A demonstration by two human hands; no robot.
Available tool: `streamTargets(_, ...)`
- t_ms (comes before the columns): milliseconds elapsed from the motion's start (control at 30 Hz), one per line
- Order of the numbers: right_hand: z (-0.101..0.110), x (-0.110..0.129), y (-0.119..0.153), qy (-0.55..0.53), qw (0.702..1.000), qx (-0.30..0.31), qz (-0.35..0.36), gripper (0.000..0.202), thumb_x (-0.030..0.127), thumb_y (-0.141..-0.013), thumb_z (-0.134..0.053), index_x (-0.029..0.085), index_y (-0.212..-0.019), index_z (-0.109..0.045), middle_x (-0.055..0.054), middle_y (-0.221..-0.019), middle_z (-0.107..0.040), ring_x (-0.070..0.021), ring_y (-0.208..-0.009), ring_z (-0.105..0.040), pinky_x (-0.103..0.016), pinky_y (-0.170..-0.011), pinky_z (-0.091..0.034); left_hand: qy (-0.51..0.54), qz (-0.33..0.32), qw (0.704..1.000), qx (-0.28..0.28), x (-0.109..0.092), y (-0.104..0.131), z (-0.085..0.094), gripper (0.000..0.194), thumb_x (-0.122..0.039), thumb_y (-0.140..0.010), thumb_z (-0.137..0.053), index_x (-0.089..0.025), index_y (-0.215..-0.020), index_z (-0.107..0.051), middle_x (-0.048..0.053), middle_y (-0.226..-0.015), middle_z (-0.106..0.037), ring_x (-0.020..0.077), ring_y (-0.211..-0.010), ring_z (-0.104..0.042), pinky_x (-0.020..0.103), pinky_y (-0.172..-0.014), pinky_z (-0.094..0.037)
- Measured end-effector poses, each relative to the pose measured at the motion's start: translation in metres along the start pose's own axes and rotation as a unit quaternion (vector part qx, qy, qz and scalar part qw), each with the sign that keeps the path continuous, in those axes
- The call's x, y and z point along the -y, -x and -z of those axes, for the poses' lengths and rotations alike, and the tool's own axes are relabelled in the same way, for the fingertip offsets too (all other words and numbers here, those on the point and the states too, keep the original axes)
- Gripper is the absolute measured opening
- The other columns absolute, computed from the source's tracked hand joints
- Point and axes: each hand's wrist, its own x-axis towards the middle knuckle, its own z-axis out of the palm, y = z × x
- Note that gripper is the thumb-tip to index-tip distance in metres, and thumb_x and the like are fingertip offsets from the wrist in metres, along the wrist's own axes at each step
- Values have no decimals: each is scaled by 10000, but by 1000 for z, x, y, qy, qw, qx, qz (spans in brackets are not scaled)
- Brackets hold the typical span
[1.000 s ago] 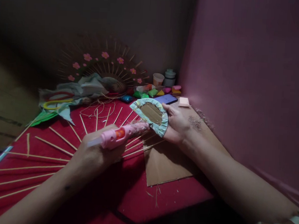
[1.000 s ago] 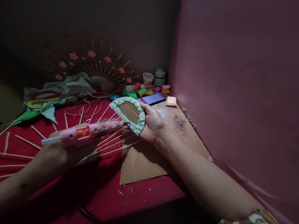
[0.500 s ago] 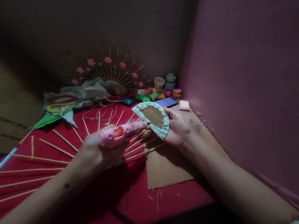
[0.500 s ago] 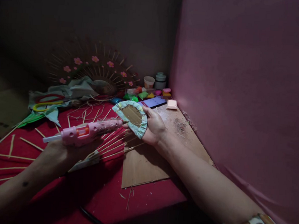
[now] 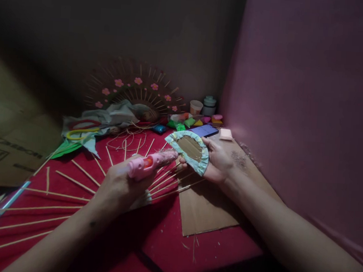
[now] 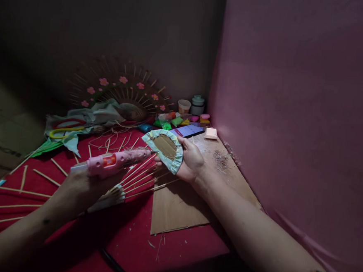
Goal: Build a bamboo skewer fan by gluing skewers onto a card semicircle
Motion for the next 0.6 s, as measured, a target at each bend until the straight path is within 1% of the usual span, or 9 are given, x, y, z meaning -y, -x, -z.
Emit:
streamTargets(67,1,0,-1,-13,1000,-4,-1,490,306,-968,-147,99,-1204,-524,-131,-886,-702,-212,-713,-667,-452,-722,-561,-2,-14,1000,15,3,1,-1,378,-391,-844,-573,-254,-1186,-657,16,-1159,-691,232,-1081,-637,326,-972,-504)
streamTargets(100,1,0,-2,-16,1000,-5,0,482,296,-966,-153,103,-1203,-526,-127,-882,-703,-212,-712,-668,-454,-721,-561,-8,-18,1000,11,4,1,-1,375,-381,-849,-569,-257,-1194,-650,15,-1180,-682,227,-1086,-635,325,-983,-496)
streamTargets(167,1,-1,-2,-15,1000,-8,1,471,278,-962,-162,104,-1188,-537,-123,-863,-706,-207,-698,-667,-443,-713,-562,-28,-18,999,1,4,0,0,368,-368,-843,-575,-257,-1184,-655,15,-1173,-686,229,-1072,-644,326,-971,-505)
streamTargets(267,1,-1,-1,-10,1000,-11,-1,463,271,-962,-175,94,-1139,-564,-117,-820,-709,-199,-651,-663,-402,-669,-564,-40,-14,999,-30,0,-2,1,344,-367,-830,-582,-250,-1138,-681,14,-1135,-705,244,-1033,-663,342,-948,-523)
streamTargets(333,2,-1,-1,-8,1000,-10,-3,464,285,-964,-183,89,-1103,-580,-112,-803,-710,-199,-634,-664,-377,-636,-561,-30,-18,999,-31,-2,-3,2,345,-366,-833,-573,-249,-1139,-680,15,-1159,-696,249,-1059,-652,354,-971,-507)
streamTargets(400,3,-1,-1,-11,1000,0,-3,477,299,-967,-177,86,-1087,-587,-110,-811,-711,-199,-642,-666,-365,-632,-558,-28,-6,999,-24,-1,-2,2,351,-373,-831,-576,-241,-1141,-675,23,-1157,-696,248,-1065,-649,349,-965,-510)
streamTargets(500,4,-1,-1,-15,1000,13,-10,494,302,-968,-166,78,-1086,-590,-119,-830,-710,-195,-667,-664,-371,-659,-559,-38,11,999,-11,1,2,0,344,-380,-828,-579,-213,-1108,-690,42,-1038,-729,240,-973,-682,333,-890,-552)
streamTargets(567,4,-2,-2,-15,1000,9,-8,476,288,-963,-184,80,-1081,-595,-125,-850,-712,-196,-699,-666,-379,-689,-559,-24,-11,1000,8,0,5,-4,342,-368,-840,-568,-221,-1124,-689,44,-1021,-729,228,-960,-684,323,-889,-553)
streamTargets(600,4,-3,-2,-18,1000,2,-2,459,274,-959,-199,83,-1075,-599,-125,-862,-714,-194,-722,-668,-378,-711,-559,-10,-26,1000,7,-2,6,-6,336,-360,-844,-567,-238,-1132,-689,38,-1031,-726,220,-964,-682,314,-899,-548)
